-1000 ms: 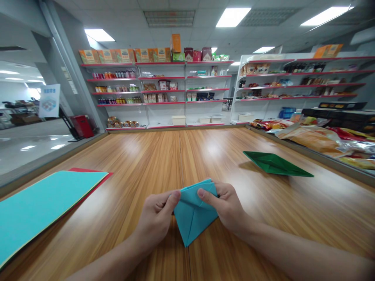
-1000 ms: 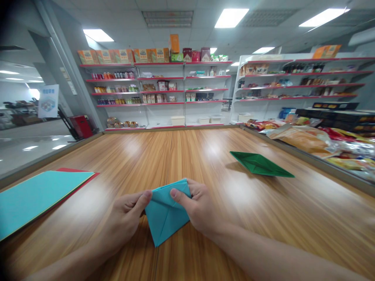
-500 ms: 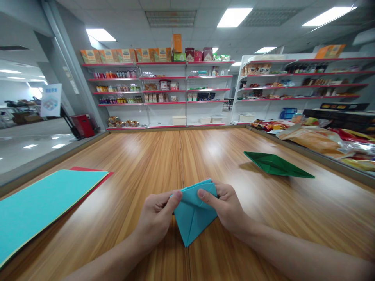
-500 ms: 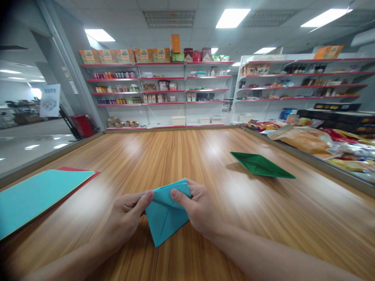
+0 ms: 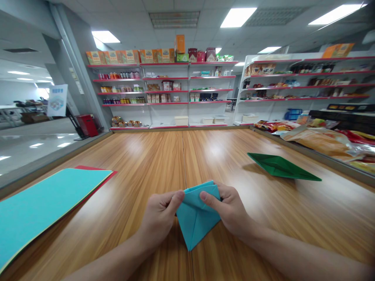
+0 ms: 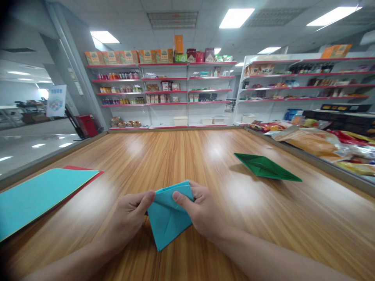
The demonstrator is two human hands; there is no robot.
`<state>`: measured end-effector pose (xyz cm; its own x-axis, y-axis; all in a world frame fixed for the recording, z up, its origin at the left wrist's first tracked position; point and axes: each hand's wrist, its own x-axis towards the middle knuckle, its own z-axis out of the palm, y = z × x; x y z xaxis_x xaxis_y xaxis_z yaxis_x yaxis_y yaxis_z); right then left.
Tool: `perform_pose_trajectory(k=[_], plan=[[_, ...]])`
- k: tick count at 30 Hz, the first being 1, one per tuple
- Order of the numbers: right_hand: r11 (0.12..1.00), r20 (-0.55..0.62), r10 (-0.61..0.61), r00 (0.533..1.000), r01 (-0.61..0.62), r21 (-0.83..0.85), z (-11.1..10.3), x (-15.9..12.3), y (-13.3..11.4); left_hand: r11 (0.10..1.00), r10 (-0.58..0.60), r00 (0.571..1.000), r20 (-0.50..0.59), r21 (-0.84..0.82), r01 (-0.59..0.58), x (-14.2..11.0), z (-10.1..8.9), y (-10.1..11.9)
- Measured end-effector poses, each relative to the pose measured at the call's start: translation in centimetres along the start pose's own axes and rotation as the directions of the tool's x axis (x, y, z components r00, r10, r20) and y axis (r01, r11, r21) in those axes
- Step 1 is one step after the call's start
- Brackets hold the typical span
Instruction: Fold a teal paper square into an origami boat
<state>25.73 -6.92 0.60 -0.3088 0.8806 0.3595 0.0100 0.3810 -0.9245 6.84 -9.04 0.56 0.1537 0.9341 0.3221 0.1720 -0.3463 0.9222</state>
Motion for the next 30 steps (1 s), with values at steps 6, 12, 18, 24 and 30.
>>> perform_pose_trajectory(k=[6,12,18,24,30], plan=[[0.999,0.027,-0.004,1.000,0.002,0.054,0.1,0.1,-0.4,0.989,-0.002,0.998,-0.067,-0.149,-0.008,0.0,0.1,-0.4],[0.998,-0.005,0.039,0.999,-0.039,0.045,0.0,0.1,0.0,0.966,-0.090,0.993,-0.083,-0.251,0.066,0.1,0.1,-0.6],[0.999,-0.015,-0.014,1.000,0.014,-0.047,0.0,0.2,-0.1,0.995,-0.047,0.999,0.019,-0.083,0.049,0.3,-0.3,0.6],[0.994,0.041,0.007,0.999,-0.002,-0.107,0.2,0.3,-0.5,0.988,-0.147,0.982,0.115,-0.026,0.151,1.1,-0.9,2.2],[0.974,0.303,0.051,0.952,0.020,-0.226,1.3,0.1,-0.5,0.963,-0.114,0.967,0.228,0.267,0.050,1.5,-0.6,3.8]])
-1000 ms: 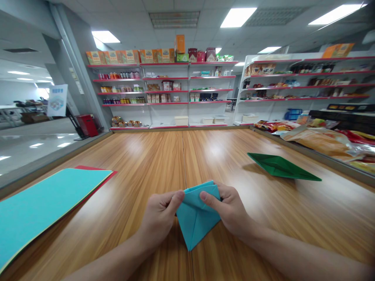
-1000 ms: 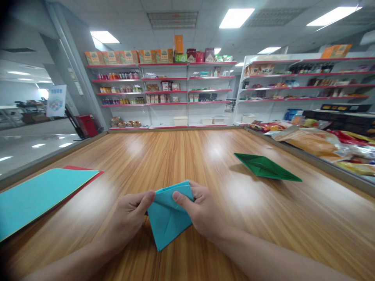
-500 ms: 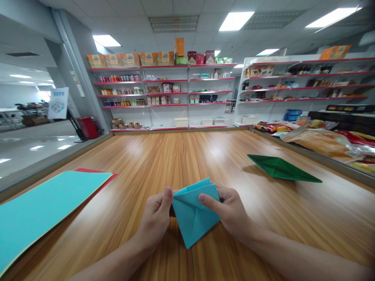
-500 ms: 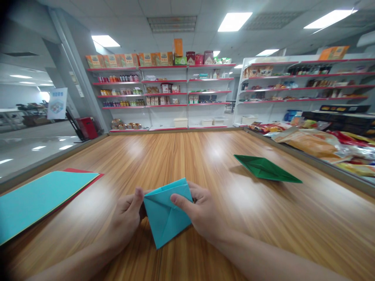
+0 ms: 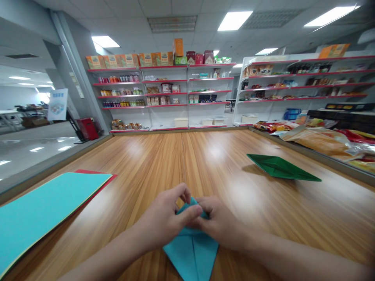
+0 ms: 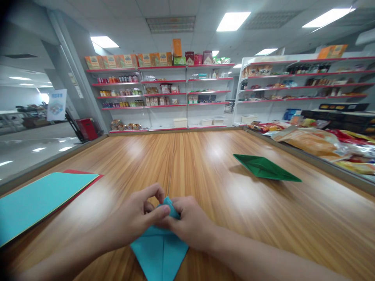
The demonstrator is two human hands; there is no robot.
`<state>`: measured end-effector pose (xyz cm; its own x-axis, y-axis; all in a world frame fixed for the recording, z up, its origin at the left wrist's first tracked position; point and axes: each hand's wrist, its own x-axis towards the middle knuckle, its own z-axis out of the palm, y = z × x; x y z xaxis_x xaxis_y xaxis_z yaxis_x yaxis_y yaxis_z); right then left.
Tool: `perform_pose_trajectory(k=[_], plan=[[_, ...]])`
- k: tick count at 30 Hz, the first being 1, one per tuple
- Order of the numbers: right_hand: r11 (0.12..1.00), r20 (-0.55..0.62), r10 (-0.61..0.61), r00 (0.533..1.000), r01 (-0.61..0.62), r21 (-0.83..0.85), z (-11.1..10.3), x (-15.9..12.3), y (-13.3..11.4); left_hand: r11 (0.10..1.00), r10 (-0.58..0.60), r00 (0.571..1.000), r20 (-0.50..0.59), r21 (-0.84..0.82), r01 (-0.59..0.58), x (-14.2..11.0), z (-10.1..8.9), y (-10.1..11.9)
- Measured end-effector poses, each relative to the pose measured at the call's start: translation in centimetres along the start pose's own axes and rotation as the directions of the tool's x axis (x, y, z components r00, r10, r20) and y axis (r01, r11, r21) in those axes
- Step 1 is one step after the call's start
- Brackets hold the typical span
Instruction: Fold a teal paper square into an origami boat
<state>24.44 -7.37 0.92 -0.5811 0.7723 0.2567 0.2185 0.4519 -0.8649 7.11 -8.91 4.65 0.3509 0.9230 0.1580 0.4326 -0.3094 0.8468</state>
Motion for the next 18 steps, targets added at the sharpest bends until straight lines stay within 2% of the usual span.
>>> perform_pose_trajectory(k=[2,4,7,11,15,18], plan=[[1.000,0.055,-0.009,0.998,0.010,-0.025,0.3,-0.1,-0.2,0.995,0.033,0.999,-0.008,0.098,-0.032,-0.1,0.6,-0.1],[0.999,0.061,-0.020,0.998,0.022,-0.031,0.4,-0.1,-0.5,0.987,0.054,0.998,-0.041,0.151,-0.047,-0.3,1.2,-0.5],[0.997,0.019,-0.042,0.999,0.043,-0.061,0.5,-0.2,-0.7,0.966,0.138,0.987,-0.080,0.230,-0.116,-0.3,1.8,-1.2],[0.991,-0.057,-0.067,0.996,0.060,-0.122,0.2,-0.2,-0.7,0.939,0.261,0.963,-0.063,0.247,-0.238,-0.4,1.8,-1.6],[0.997,-0.181,-0.043,0.982,0.032,-0.064,-0.6,-0.1,-0.1,0.965,0.234,0.949,-0.210,0.166,-0.201,-0.2,1.1,-1.9],[0.992,-0.236,0.049,0.971,-0.019,0.128,-1.1,0.1,0.3,0.976,0.217,0.917,-0.334,0.104,-0.193,-0.2,0.9,-2.3]])
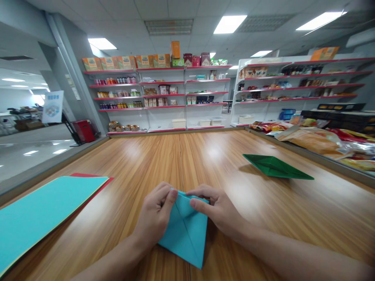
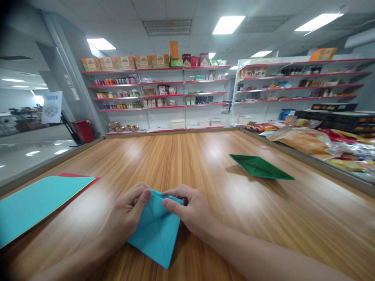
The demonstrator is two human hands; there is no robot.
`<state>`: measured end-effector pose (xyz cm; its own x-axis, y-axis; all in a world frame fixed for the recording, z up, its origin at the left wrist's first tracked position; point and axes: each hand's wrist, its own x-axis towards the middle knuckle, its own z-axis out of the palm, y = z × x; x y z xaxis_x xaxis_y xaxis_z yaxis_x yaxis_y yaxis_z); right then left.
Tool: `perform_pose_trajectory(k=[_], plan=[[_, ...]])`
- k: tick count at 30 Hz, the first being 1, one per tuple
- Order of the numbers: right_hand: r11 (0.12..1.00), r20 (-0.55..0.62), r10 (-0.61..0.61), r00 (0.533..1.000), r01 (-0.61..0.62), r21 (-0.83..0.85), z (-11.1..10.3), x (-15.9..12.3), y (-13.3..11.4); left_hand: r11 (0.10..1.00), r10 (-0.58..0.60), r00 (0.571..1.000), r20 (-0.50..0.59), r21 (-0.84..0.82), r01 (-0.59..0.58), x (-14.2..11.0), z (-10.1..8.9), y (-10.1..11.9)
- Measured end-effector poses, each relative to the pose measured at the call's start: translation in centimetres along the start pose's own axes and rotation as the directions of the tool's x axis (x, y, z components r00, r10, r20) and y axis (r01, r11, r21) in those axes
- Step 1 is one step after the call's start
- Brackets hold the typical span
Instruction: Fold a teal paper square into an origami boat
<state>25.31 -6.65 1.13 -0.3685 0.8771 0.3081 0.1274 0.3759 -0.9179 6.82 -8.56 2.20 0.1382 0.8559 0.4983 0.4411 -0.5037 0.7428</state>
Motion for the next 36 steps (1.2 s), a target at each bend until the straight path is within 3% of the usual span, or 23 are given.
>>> perform_pose_trajectory(k=[3,6,9,12,16,22,28,36], plan=[[0.993,0.009,0.053,0.999,-0.054,0.103,0.0,0.2,0.1,0.997,-0.036,0.998,-0.056,-0.068,0.032,-0.1,0.1,-0.3],[0.998,-0.018,-0.007,1.000,0.008,0.058,0.0,0.1,-0.1,0.979,-0.114,0.991,0.073,-0.159,0.125,-0.1,0.1,-0.2],[0.999,-0.026,-0.045,0.999,0.045,-0.005,0.0,-0.1,-0.2,0.947,-0.192,0.957,0.219,-0.213,0.239,-0.2,0.2,-0.1],[0.999,-0.054,0.003,0.999,-0.005,-0.039,-0.1,-0.2,-0.1,0.915,-0.252,0.942,0.224,-0.261,0.307,-0.3,0.3,-0.2],[1.000,-0.109,0.027,0.994,-0.025,0.013,0.0,-0.3,0.1,0.924,-0.202,0.963,0.176,-0.292,0.247,-0.5,0.4,0.0],[0.978,-0.066,-0.007,0.998,0.020,0.206,0.2,-0.2,0.1,0.942,-0.185,0.971,0.154,-0.255,0.219,-0.7,0.4,0.4],[0.981,0.007,-0.015,1.000,0.013,0.192,-0.4,-0.2,0.3,0.923,-0.222,0.964,0.148,-0.286,0.257,-0.8,0.4,-0.2],[0.960,0.001,0.038,0.999,-0.037,0.276,-0.5,0.0,0.8,0.908,-0.236,0.961,0.143,-0.320,0.271,-0.8,0.5,-0.4]])
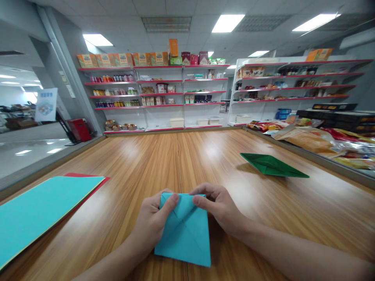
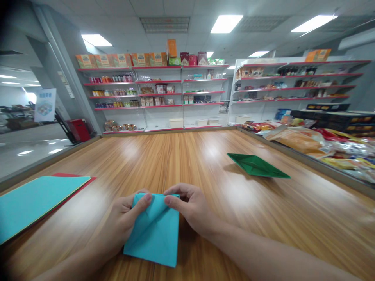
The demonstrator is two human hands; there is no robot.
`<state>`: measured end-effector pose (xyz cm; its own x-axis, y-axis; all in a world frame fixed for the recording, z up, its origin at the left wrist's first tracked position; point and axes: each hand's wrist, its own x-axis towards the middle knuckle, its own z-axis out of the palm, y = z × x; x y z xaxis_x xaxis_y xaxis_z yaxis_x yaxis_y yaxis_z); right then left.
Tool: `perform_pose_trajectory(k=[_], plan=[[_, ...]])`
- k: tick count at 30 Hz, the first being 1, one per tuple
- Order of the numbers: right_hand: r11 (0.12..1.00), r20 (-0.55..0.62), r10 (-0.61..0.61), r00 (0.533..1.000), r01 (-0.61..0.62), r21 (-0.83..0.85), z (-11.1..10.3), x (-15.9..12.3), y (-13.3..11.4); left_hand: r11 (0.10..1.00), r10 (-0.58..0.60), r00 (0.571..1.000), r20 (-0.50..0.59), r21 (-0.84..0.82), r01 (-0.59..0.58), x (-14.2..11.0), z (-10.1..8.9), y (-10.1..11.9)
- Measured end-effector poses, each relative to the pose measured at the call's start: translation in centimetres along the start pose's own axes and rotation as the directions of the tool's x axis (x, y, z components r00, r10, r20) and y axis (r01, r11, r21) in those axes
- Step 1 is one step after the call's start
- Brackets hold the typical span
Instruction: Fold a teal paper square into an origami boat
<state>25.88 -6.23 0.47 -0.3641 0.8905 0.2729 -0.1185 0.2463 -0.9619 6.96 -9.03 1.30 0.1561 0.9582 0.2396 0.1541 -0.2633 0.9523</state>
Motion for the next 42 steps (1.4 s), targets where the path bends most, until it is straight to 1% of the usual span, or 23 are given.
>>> perform_pose_trajectory(k=[4,8,12,15,19,22,24,27,30,37,42], plan=[[0.998,-0.002,0.006,1.000,-0.006,0.066,0.10,0.11,-0.04,1.000,-0.008,1.000,-0.011,-0.006,0.008,-0.07,-0.07,-0.30],[0.995,-0.005,0.012,1.000,-0.011,0.098,0.19,0.20,0.10,0.998,0.033,0.999,-0.043,0.055,-0.031,-0.17,0.01,-0.34],[0.994,-0.006,0.055,0.998,-0.054,0.097,0.22,0.38,0.27,0.991,0.086,0.991,-0.100,0.115,-0.075,-0.09,0.05,-0.30],[0.997,-0.003,0.070,0.998,-0.069,0.046,0.10,0.37,0.23,0.981,0.145,0.983,-0.116,0.144,-0.128,-0.10,0.02,-0.30],[0.998,-0.030,0.028,0.999,-0.030,-0.046,-0.14,0.18,0.16,0.963,0.199,0.976,-0.084,0.201,-0.179,-0.29,0.11,-0.04],[0.998,-0.052,0.016,0.999,-0.019,-0.052,-0.20,0.20,0.32,0.958,0.197,0.978,-0.067,0.227,-0.177,-0.39,0.25,0.20],[0.998,-0.061,0.006,0.998,-0.010,-0.056,-0.19,0.25,0.42,0.958,0.192,0.978,-0.083,0.231,-0.168,-0.43,0.29,0.24],[0.997,-0.011,-0.011,1.000,0.010,-0.074,-0.12,0.18,0.35,0.961,0.188,0.977,-0.104,0.225,-0.161,-0.49,0.27,0.14],[0.997,0.043,0.002,0.999,0.001,-0.076,0.02,-0.02,0.07,0.964,0.185,0.979,-0.081,0.206,-0.165,-0.57,0.22,0.05],[0.992,0.019,-0.032,0.999,0.034,-0.118,0.20,-0.09,-0.22,0.974,0.152,0.988,-0.032,0.177,-0.144,-0.58,0.10,0.14],[0.985,-0.001,-0.077,0.997,0.076,-0.156,0.25,-0.36,-0.23,0.967,0.165,0.986,-0.015,0.197,-0.159,-0.57,0.14,0.42]])
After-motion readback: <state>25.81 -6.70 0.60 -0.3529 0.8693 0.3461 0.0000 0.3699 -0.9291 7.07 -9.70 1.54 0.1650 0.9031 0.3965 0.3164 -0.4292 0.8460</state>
